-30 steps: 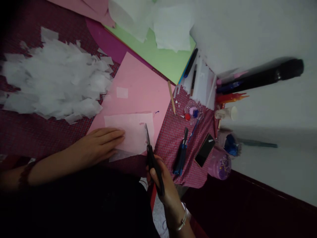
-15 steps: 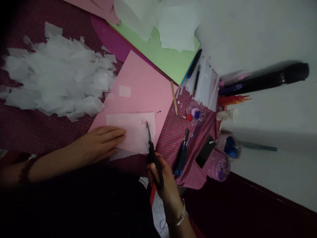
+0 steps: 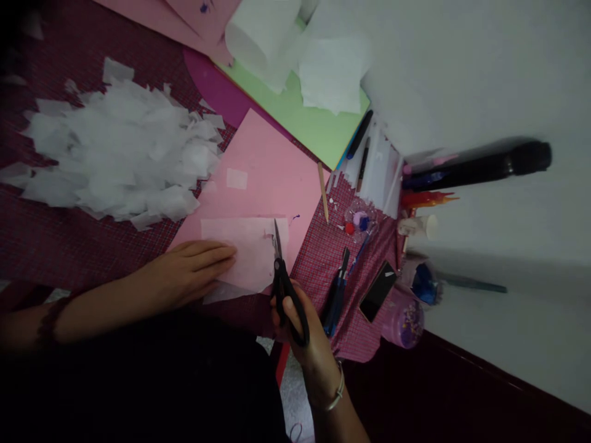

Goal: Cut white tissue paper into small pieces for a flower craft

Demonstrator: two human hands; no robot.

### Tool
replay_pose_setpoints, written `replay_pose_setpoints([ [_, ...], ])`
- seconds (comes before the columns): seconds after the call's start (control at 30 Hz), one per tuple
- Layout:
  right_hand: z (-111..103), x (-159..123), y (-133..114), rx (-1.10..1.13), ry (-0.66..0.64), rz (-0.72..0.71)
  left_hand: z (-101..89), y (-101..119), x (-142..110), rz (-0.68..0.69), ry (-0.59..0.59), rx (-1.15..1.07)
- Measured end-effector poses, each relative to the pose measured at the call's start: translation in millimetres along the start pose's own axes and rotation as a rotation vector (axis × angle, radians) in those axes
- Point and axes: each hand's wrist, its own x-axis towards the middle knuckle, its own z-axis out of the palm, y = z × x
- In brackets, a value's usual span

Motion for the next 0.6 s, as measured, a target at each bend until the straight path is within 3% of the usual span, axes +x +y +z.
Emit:
replay_pose_setpoints([
  [0.33, -4.6, 14.6, 12.8, 0.146, 0.008, 0.019, -1.4, 0.6, 0.7, 0.006, 0.039, -0.009],
  [0.6, -2.8, 14.8, 1.8, 0.09, 0.004, 0.006, 1.1, 0.0, -0.3, 0.001, 0.012, -0.015],
])
